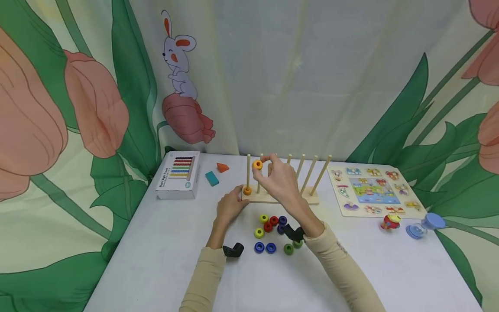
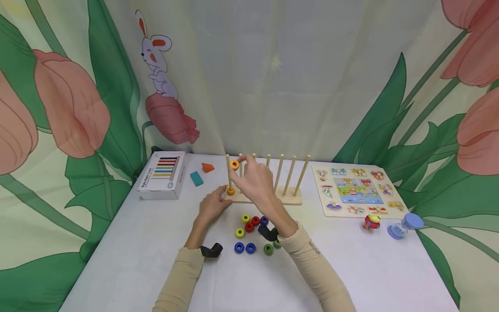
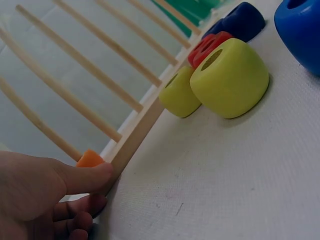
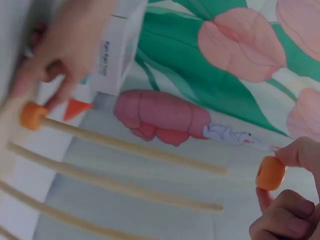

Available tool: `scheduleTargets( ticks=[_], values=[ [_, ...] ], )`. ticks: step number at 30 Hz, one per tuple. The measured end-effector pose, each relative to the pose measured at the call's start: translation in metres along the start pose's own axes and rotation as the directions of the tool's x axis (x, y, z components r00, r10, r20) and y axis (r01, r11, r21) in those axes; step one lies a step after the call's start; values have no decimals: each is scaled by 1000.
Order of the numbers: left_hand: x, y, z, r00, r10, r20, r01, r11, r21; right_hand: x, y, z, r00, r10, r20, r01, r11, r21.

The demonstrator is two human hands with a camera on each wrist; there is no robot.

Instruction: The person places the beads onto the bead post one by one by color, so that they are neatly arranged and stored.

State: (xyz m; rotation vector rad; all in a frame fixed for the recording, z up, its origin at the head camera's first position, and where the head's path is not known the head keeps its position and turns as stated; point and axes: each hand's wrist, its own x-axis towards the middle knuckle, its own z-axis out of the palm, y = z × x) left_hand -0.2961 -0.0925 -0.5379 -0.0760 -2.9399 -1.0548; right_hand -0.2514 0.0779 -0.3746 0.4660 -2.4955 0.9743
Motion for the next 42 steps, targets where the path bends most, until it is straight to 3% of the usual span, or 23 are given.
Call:
scheduleTargets(
  ticks=[5, 10, 15, 19, 22, 26, 29, 31, 34, 36, 40, 42],
  values=[
    [-1, -1, 0, 999, 26, -21, -27, 999, -30, 35, -12, 8, 1000, -11, 9, 12, 999, -50],
    [0, -3, 0, 999, 33, -15, -33, 998, -49, 47, -10, 22, 995, 46, 90, -36, 994, -106],
    [0, -2, 0, 1000, 21, -10, -22, 999, -35, 30, -2, 20, 995, 72, 74, -72, 997, -4],
    [-1, -1, 0, 1000, 7, -6, -8, 999, -31, -8, 24, 8, 979, 168, 117, -181, 976, 120],
    [-1, 1, 0, 1000, 7, -1, -7, 1000, -27, -49, 55, 3, 941, 263, 216, -295, 946, 132],
    [-1, 1, 0, 1000, 1, -3, -1, 1000, -4, -105, 90, -2, 833, 360, 420, -424, 903, 67],
    [0, 2, -2, 1000, -3, -9, 3, 1000, 9, -137, 110, -5, 764, 381, 521, -457, 889, 19],
    [1, 2, -3, 1000, -6, -8, 6, 1000, 13, -149, 120, -6, 752, 372, 545, -449, 894, 8],
    [2, 2, -4, 1000, -3, -9, 3, 1000, 4, -158, 128, -6, 761, 364, 536, -429, 903, -4],
    [1, 2, -3, 1000, -6, -6, 6, 1000, -1, -156, 126, -6, 782, 374, 498, -414, 910, -34],
    [0, 0, -1, 1000, -4, 0, 4, 1000, -9, -134, 108, -8, 844, 373, 385, -374, 924, -75],
    [-1, 0, 1, 1000, -2, 2, 2, 1000, -18, -115, 93, -11, 885, 332, 328, -331, 942, -58]
  ],
)
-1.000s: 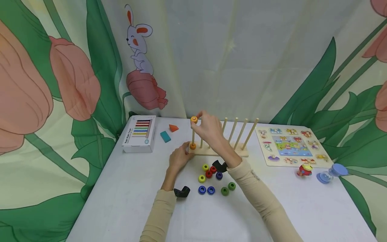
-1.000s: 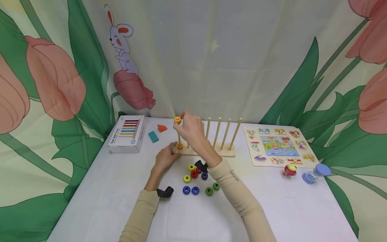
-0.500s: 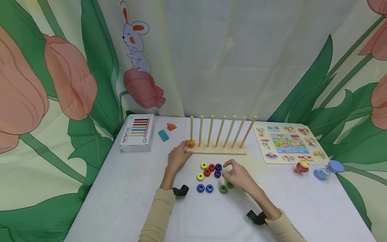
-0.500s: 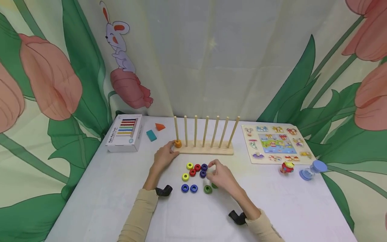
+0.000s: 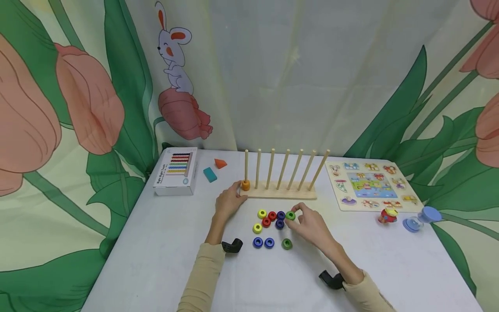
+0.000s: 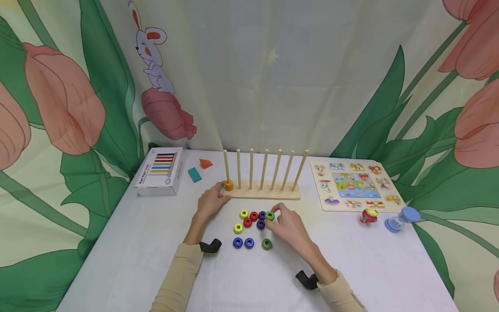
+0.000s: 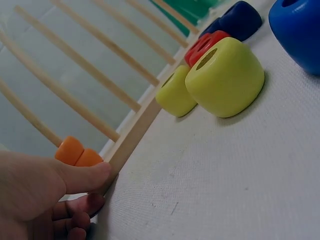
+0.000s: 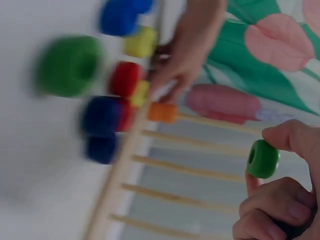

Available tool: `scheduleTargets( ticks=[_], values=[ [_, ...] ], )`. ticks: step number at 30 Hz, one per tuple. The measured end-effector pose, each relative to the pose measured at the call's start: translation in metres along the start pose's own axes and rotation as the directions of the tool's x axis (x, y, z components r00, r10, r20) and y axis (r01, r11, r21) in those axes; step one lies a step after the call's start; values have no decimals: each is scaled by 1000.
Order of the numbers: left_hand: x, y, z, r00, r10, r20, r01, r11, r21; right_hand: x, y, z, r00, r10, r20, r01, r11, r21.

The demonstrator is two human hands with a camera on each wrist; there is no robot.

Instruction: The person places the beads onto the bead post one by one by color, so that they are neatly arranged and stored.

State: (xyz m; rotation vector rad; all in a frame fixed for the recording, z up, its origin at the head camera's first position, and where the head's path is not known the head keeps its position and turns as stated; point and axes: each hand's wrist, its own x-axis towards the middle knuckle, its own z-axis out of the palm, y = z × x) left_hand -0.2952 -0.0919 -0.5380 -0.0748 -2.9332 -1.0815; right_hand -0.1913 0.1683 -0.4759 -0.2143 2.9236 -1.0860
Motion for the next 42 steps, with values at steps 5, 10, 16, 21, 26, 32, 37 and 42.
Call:
scheduleTargets(
  ticks=[5, 10, 16, 21, 26, 32, 37, 42],
  values=[
    [-1, -1, 0, 1000, -4, 4, 5, 1000, -14, 35, -58, -23, 971, -174, -164, 176, 984, 0],
    [-1, -1, 1, 1000, 7, 7, -7, 1000, -4, 74, -106, -43, 887, -345, -306, 339, 938, -75],
    [-2, 1, 1, 1000, 21, -2, -21, 1000, -4, 108, -124, -44, 902, -317, -293, 296, 948, -114],
    [-4, 2, 1, 1000, 12, 12, -12, 1000, -10, 114, -123, -34, 918, -290, -271, 269, 956, -115],
    [-4, 1, 0, 1000, 5, 7, -5, 1000, 10, 89, -111, -27, 937, -250, -245, 267, 963, 39],
    [-3, 2, 0, 1000, 5, 1, -5, 1000, -5, 32, -63, -9, 994, -105, -9, 104, 969, 225],
    [-3, 2, 2, 1000, 10, 5, -10, 1000, 0, -5, -16, 13, 983, 1, 186, -41, 977, 209],
    [0, 1, 2, 1000, 4, -11, -4, 1000, 18, -26, 16, 26, 966, 58, 252, -94, 987, 131]
  ],
)
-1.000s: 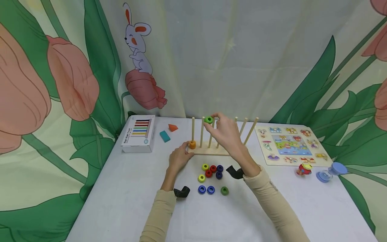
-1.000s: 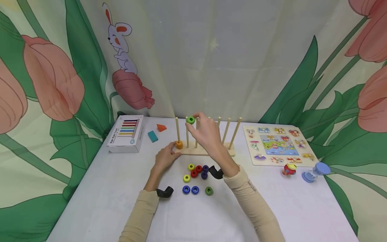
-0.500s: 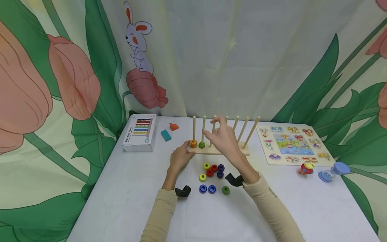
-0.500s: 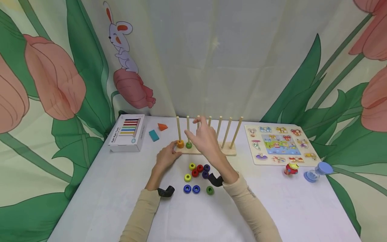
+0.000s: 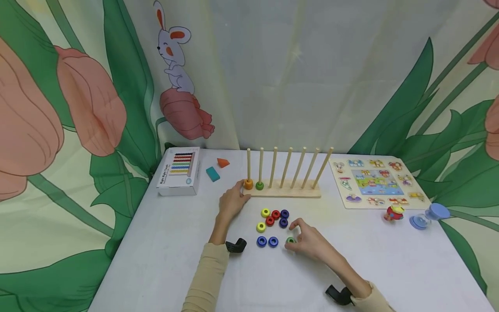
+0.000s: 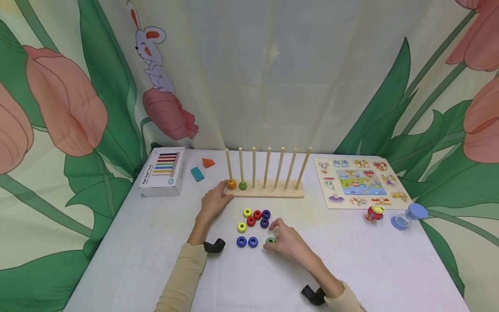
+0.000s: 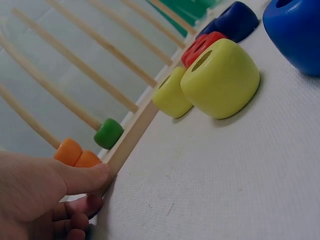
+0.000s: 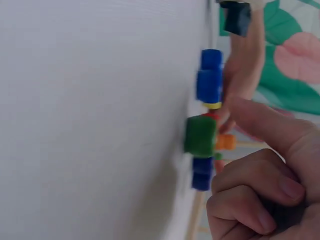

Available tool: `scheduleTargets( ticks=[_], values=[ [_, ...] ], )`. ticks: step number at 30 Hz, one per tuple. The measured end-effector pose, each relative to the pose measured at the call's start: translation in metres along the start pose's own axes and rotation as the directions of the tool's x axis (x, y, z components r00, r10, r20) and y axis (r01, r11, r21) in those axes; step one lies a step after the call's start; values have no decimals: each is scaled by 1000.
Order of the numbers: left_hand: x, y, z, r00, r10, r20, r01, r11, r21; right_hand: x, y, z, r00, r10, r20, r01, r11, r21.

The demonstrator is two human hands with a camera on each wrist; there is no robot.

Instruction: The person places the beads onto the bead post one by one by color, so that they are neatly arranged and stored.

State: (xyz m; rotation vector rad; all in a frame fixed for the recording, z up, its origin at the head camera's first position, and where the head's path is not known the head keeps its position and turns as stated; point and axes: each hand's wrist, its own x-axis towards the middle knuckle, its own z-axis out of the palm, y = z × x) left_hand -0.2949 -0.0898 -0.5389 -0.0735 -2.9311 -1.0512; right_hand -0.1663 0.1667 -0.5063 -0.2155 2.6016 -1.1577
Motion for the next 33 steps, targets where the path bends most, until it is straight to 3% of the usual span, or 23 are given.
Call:
scheduleTargets(
  ticks=[4, 8, 13, 16, 19, 23, 28, 30, 33],
  values=[
    [2, 0, -1, 1000, -10, 7, 10, 1000, 3, -3, 14, 3, 1000, -10, 15, 11, 999, -53],
    [2, 0, -1, 1000, -3, 6, 3, 1000, 12, -2, 14, 4, 1000, -29, -3, 28, 995, -99],
    [0, 1, -1, 1000, 0, 5, 0, 1000, 4, 3, -13, -7, 993, -71, -95, 62, 993, -102],
    [-1, 1, -1, 1000, -2, 9, 2, 1000, 0, 13, -39, -21, 979, -135, -154, 123, 989, -86],
    [-2, 1, -1, 1000, 3, 4, -3, 1000, 2, 27, -66, -37, 946, -210, -246, 193, 977, -93],
    [-3, 2, -1, 1000, -2, -4, 2, 1000, 6, 47, -99, -57, 867, -335, -368, 299, 942, -152],
    [-4, 3, -1, 1000, 1, 12, -1, 1000, -5, 68, -132, -76, 784, -450, -427, 377, 893, -247],
    [-4, 3, -1, 1000, 8, 6, -8, 1000, -9, 75, -143, -82, 772, -466, -433, 383, 884, -267],
    [-3, 3, 0, 1000, 14, -9, -14, 1000, -8, 87, -156, -87, 783, -456, -423, 370, 888, -272]
  ],
)
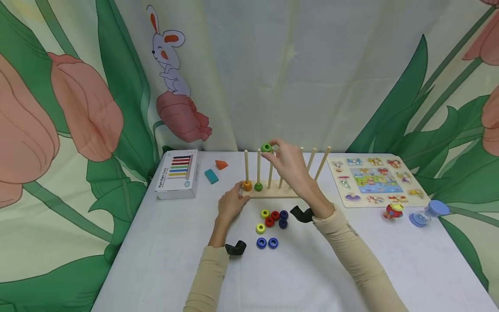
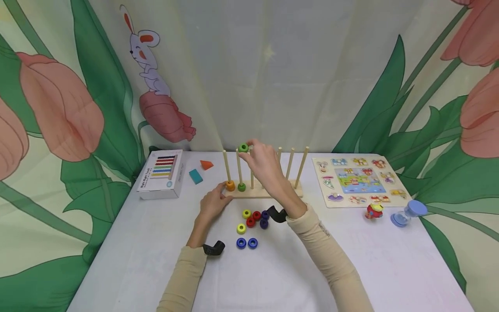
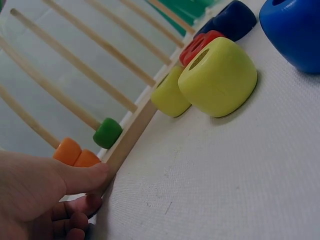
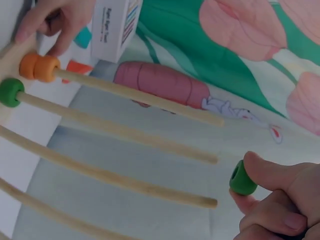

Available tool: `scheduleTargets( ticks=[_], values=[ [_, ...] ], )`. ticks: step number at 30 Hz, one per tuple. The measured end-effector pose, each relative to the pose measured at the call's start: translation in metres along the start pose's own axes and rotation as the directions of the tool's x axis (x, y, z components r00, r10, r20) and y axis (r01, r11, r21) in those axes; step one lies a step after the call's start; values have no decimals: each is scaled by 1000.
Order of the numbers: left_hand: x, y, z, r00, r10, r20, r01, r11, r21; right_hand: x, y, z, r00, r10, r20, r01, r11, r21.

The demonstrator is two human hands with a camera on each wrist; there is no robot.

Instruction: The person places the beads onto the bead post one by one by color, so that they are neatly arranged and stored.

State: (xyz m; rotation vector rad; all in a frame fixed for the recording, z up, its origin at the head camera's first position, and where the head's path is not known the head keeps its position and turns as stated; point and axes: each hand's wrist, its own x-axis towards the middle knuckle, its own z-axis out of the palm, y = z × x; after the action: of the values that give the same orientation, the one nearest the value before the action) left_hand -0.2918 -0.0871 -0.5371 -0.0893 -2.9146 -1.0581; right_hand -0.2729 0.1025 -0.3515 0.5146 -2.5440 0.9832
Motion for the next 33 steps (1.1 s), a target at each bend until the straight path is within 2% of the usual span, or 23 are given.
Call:
scheduleTargets(
  ticks=[6, 10, 13, 16, 19, 24, 28, 33],
  values=[
    [0, -1, 3, 1000, -2, 22, 2, 1000, 16, 15, -2, 11, 997, 46, 54, -42, 997, -66],
    [2, 0, 2, 1000, 1, 15, -1, 1000, 16, 18, 0, 18, 999, 17, 47, -12, 993, -121],
    [3, 1, 1, 1000, 6, 2, -6, 1000, 15, 13, 1, 20, 1000, -2, 24, 5, 994, -112],
    [3, 1, 0, 1000, 7, -1, -7, 1000, 26, -3, 6, 21, 1000, -8, -6, 7, 998, -64],
    [3, 0, 0, 1000, 1, 3, -2, 999, 37, -27, 19, 25, 1000, 20, -6, -20, 1000, -9],
    [2, -2, 0, 1000, -17, -2, 18, 999, 27, -67, 56, 43, 989, 119, 82, -123, 991, 52],
    [0, -4, 1, 999, -38, -7, 38, 999, 31, -95, 89, 57, 966, 194, 173, -203, 979, 35],
    [-1, -2, 1, 1000, -28, 8, 27, 999, 33, -122, 114, 60, 916, 306, 258, -324, 945, 30]
  ],
)
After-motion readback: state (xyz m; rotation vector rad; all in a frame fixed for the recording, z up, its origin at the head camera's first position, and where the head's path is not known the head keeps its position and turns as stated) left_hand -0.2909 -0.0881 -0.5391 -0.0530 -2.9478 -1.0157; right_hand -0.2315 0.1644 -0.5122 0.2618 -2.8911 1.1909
